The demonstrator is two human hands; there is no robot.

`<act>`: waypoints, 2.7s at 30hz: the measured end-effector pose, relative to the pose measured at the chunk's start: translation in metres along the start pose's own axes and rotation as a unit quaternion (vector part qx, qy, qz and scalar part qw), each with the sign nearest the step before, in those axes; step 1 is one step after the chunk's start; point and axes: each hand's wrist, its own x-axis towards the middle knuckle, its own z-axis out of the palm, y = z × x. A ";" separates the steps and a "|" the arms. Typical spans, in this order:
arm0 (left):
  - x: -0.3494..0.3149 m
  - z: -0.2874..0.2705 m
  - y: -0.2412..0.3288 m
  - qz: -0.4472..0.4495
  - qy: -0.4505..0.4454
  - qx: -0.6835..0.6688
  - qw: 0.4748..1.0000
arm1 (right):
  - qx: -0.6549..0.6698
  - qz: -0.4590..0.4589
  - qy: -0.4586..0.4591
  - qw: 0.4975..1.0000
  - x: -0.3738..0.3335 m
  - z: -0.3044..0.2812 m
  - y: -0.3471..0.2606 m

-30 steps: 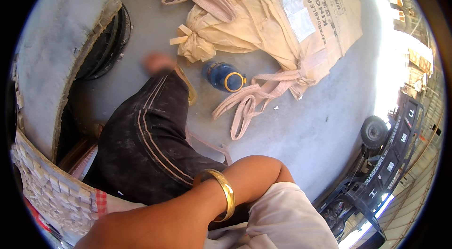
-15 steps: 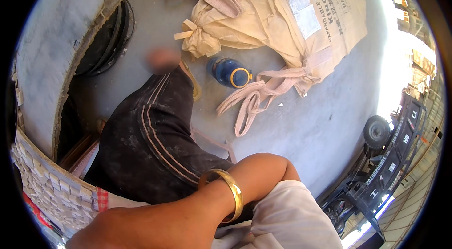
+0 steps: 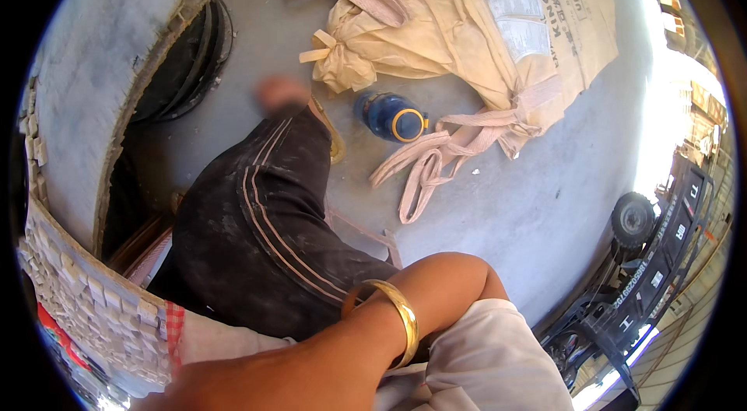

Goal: The person fills a grid tray with small white cubes from a pile on a table, using both hands to scoop and place the cubes into the tray's compartments. They repeatedly lift and shake the tray to settle the cubes, then continue filling it until it is full.

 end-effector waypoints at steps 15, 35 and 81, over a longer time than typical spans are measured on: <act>-0.072 0.003 0.014 0.120 -0.015 -0.050 0.991 | -0.218 0.293 0.199 0.909 -0.018 0.015 -0.079; -0.219 -0.111 -0.137 0.186 0.389 -0.071 0.900 | -0.804 0.095 -0.080 0.581 -0.068 0.070 -0.037; -0.094 -0.026 -0.072 0.081 0.031 -0.175 0.981 | -0.793 0.113 -0.168 0.575 -0.067 0.037 0.004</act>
